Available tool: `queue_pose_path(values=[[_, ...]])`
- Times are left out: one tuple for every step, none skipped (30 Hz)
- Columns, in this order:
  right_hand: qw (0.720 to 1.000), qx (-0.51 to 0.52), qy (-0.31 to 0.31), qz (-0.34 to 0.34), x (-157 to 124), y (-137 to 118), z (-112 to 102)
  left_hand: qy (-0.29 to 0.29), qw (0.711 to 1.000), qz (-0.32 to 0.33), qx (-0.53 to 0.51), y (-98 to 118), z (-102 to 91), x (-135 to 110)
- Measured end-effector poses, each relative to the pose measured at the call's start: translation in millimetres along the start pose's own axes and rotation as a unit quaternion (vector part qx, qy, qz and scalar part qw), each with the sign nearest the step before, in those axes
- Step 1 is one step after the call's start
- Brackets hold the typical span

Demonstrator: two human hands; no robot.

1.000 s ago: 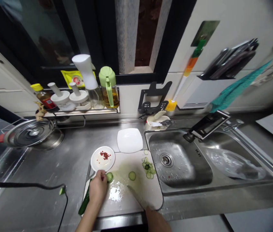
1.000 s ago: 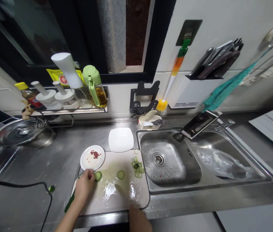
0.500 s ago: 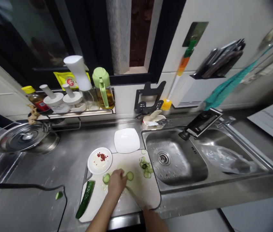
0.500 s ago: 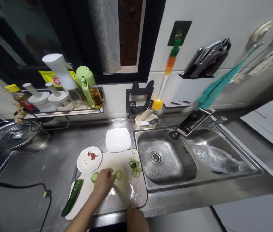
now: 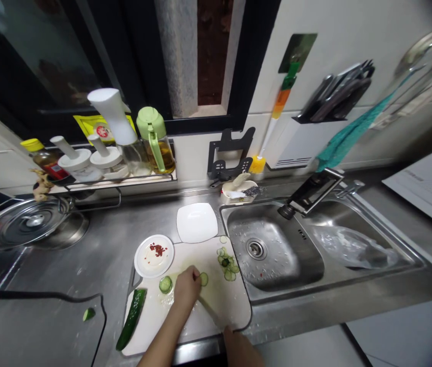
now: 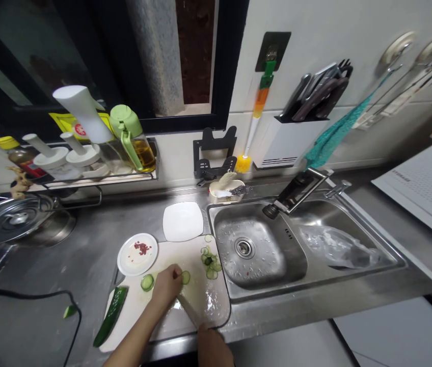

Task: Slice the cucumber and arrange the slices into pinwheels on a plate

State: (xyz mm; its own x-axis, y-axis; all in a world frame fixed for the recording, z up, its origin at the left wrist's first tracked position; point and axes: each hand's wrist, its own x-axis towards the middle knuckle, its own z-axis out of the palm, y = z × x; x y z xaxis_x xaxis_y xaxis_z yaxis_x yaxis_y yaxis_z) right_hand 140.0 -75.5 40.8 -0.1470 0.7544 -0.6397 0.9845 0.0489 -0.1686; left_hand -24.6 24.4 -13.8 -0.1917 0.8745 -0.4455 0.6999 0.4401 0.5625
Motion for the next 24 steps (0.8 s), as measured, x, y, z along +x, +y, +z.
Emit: queue_pose_path(values=[[1.0, 0.001, 0.005, -0.002, -1.8, -0.4, -1.4, 0.002, 1.0, -0.001, -0.004, -1.6, -1.8, -0.9], [1.0, 0.001, 0.009, -0.004, -3.3, -0.8, -2.8, 0.003, 1.0, -0.003, -0.008, -4.0, -3.7, -1.8], [1.0, 0.002, 0.012, -0.005, -4.4, -1.1, -4.0, 0.005, 1.0, -0.004, -0.013, -7.0, -5.5, -2.8], [1.0, 0.002, 0.015, -0.005, -5.0, -1.4, -5.1, 0.007, 1.0, -0.005, -0.018, -10.6, -7.3, -4.0], [1.0, 0.002, 0.017, -0.005, -5.1, -1.5, -6.0, 0.01, 1.0, -0.004, -0.023, -14.7, -8.9, -5.2], [1.0, 0.002, 0.018, -0.004, -4.9, -1.6, -6.7, 0.014, 1.0, -0.004, -0.027, -19.0, -10.2, -6.6], [1.0, 0.002, 0.018, -0.004, -4.5, -1.4, -7.3, 0.018, 0.999, -0.004, -0.031, -23.3, -11.3, -8.0], [1.0, 0.002, 0.018, -0.005, -3.8, -0.9, -7.7, 0.022, 0.999, -0.007, -0.033, -27.3, -12.1, -9.5], [1.0, 0.002, 0.017, -0.006, -3.1, -0.2, -8.0, 0.024, 0.999, -0.011, -0.034, -31.0, -12.7, -10.9], [1.0, 0.002, 0.015, -0.007, -2.4, 0.8, -8.0, 0.024, 0.999, -0.017, -0.035, -34.1, -13.0, -12.3], [1.0, 0.002, 0.013, -0.008, -1.5, 2.1, -7.8, 0.024, 0.999, -0.023, -0.036, -36.7, -13.1, -13.6], [1.0, 0.003, 0.011, -0.01, -0.5, 3.7, -7.2, 0.022, 0.999, -0.028, -0.036, -38.8, -13.1, -14.8], [1.0, 0.003, 0.007, -0.011, 0.8, 5.3, -6.3, 0.02, 0.999, -0.033, -0.037, -40.3, -13.1, -15.9], [1.0, 0.003, 0.003, -0.013, 2.3, 7.0, -5.1, 0.019, 0.998, -0.038, -0.037, -41.5, -13.1, -16.8], [1.0, 0.002, -0.001, -0.014, 4.2, 8.4, -3.4, 0.017, 0.998, -0.041, -0.038, -42.4, -13.1, -17.6], [1.0, 0.002, -0.004, -0.015, 6.6, 9.5, -1.5, 0.015, 0.998, -0.044, -0.04, -43.0, -13.2, -18.2], [1.0, 0.002, -0.006, -0.017, 9.3, 10.2, 0.7, 0.012, 0.998, -0.046, -0.041, -43.5, -13.3, -18.7], [1.0, 0.001, -0.007, -0.019, 12.3, 10.3, 3.1, 0.011, 0.998, -0.049, -0.041, -43.8, -13.5, -19.2], [1.0, 0.001, -0.006, -0.022, 15.6, 10.1, 5.6, 0.011, 0.998, -0.051, -0.041, -44.0, -13.7, -19.5], [1.0, 0.0, -0.003, -0.027, 18.8, 9.4, 8.2, 0.011, 0.998, -0.053, -0.04, -44.1, -13.9, -19.8], [0.999, -0.001, 0.0, -0.033, 22.0, 8.6, 10.6, 0.012, 0.998, -0.053, -0.04, -44.1, -14.1, -20.0], [0.999, -0.002, 0.005, -0.04, 24.9, 7.6, 13.0, 0.013, 0.998, -0.053, -0.04, -44.0, -14.2, -20.1], [0.999, -0.004, 0.01, -0.048, 27.5, 6.8, 15.2, 0.015, 0.998, -0.052, -0.041, -43.9, -14.2, -20.2], [0.998, -0.005, 0.016, -0.056, 29.6, 6.2, 17.2, 0.016, 0.998, -0.052, -0.042, -43.8, -14.1, -20.3]])
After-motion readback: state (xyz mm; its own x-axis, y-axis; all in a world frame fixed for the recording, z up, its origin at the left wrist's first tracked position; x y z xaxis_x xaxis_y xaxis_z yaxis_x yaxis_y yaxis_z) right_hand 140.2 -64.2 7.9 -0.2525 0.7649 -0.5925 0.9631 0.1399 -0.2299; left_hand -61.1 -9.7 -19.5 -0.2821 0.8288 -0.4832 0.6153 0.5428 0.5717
